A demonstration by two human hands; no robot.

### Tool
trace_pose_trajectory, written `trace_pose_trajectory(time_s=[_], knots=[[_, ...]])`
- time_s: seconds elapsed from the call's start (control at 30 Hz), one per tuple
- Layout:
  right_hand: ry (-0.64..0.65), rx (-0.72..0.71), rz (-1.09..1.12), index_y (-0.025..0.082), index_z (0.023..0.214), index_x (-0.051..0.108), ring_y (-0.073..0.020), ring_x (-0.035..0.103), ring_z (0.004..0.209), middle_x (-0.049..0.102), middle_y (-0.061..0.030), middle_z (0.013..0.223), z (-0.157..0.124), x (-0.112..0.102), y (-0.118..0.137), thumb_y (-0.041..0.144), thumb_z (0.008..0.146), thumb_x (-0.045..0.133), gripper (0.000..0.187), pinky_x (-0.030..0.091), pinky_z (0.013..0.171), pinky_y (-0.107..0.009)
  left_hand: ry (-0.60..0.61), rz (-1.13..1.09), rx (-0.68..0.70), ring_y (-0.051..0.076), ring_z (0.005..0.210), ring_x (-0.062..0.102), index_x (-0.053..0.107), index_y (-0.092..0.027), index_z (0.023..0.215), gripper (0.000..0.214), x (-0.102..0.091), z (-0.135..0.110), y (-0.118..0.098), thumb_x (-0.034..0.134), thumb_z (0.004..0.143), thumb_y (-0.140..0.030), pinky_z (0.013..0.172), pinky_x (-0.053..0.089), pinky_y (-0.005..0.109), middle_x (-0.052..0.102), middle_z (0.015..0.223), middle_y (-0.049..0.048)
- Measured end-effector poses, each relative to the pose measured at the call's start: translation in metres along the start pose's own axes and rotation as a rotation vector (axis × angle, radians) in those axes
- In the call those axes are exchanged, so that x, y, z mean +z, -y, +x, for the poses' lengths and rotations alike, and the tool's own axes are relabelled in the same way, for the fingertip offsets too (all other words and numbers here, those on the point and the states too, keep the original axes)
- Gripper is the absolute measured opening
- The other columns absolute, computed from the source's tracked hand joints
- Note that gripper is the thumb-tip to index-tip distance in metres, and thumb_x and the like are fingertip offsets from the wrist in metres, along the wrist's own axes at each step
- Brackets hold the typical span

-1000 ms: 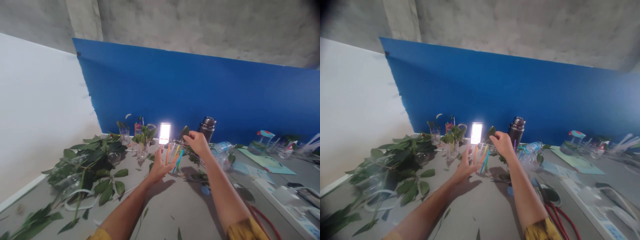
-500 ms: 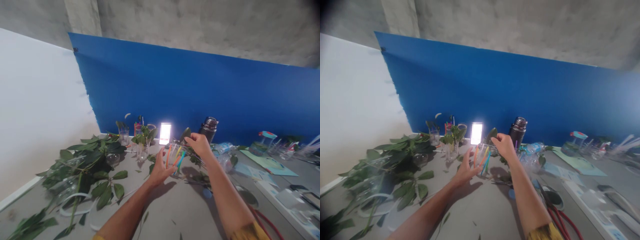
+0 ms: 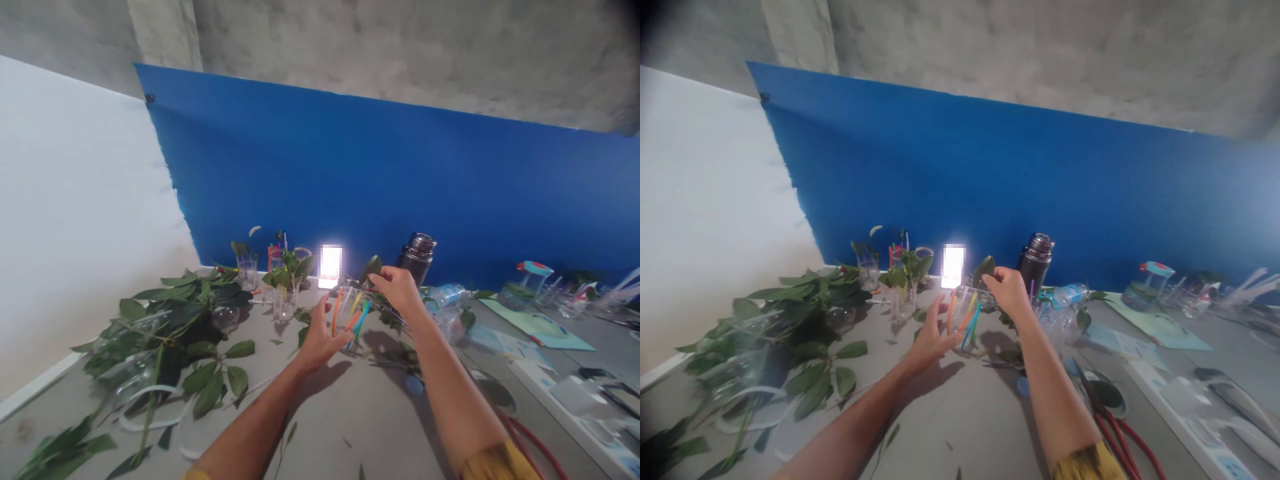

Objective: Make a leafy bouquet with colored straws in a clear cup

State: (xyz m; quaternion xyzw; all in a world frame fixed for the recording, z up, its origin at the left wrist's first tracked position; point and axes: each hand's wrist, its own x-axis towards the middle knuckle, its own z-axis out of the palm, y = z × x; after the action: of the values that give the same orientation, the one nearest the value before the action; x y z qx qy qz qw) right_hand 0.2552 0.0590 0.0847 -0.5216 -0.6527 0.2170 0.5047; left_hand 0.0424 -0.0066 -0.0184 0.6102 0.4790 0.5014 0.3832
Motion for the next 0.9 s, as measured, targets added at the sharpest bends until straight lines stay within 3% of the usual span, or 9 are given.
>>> trace_pose_trajectory(time_s=[0.27,0.43,0.57,0.7,0.8,0.9], knots=[[0.036,0.017,-0.076,0.023,0.06,0.056,-0.014,0.045,0.052,0.051,0.0049,0.051,-0.002,0.004,0.002,0.053,0.073,0.068,0.035,0.033,0.053,-0.027,0.009,0.0,0.032,0.043,0.144,0.048,0.036,-0.034,0.16,0.103,-0.003,0.001,0.0,0.087,0.071,-0.037,0.121,0.042,0.061,0.049,0.154,0.0139],[0.116,0.112,-0.179,0.021,0.065,0.069,-0.017,0.055,0.049,0.062,0.0002,0.051,-0.004,-0.006,0.008,0.056,0.082,0.064,0.039,0.037,0.053,-0.028,0.005,-0.035,0.073,0.04,0.146,0.047,0.033,-0.03,0.163,0.104,-0.005,0.002,0.004,0.086,0.074,-0.042,0.125,0.039,0.06,0.047,0.155,0.0146],[0.077,0.124,-0.251,0.019,0.069,0.075,-0.0196,0.061,0.05,0.066,-0.0036,0.051,-0.005,-0.019,0.009,0.064,0.09,0.058,0.053,0.039,0.053,-0.029,0.008,-0.008,0.074,0.04,0.145,0.048,0.033,-0.031,0.163,0.101,-0.005,0.002,0.005,0.084,0.077,-0.045,0.124,0.04,0.059,0.048,0.156,0.0155],[0.057,0.094,-0.203,0.018,0.075,0.076,-0.0195,0.061,0.049,0.064,-0.002,0.05,-0.007,-0.02,0.004,0.067,0.091,0.058,0.055,0.038,0.052,-0.029,0.016,0.033,0.059,0.042,0.143,0.05,0.032,-0.03,0.163,0.104,-0.005,0.002,0.005,0.085,0.076,-0.05,0.12,0.042,0.061,0.049,0.155,0.0176],[-0.031,0.073,-0.094,0.017,0.085,0.078,-0.0203,0.066,0.055,0.074,-0.0046,0.064,-0.006,-0.018,0.002,0.072,0.089,0.059,0.058,0.044,0.056,-0.029,0.025,0.042,0.071,0.042,0.143,0.05,0.03,-0.026,0.164,0.107,-0.006,0.003,0.008,0.084,0.076,-0.054,0.12,0.042,0.06,0.048,0.154,0.0206],[-0.232,0.05,-0.043,0.017,0.09,0.078,-0.0209,0.07,0.063,0.082,-0.0109,0.084,-0.006,-0.022,0.006,0.075,0.088,0.058,0.061,0.049,0.062,-0.029,0.044,0.046,0.092,0.041,0.145,0.047,0.029,-0.023,0.165,0.108,-0.007,0.005,0.01,0.08,0.078,-0.061,0.119,0.042,0.061,0.046,0.155,0.0218]])
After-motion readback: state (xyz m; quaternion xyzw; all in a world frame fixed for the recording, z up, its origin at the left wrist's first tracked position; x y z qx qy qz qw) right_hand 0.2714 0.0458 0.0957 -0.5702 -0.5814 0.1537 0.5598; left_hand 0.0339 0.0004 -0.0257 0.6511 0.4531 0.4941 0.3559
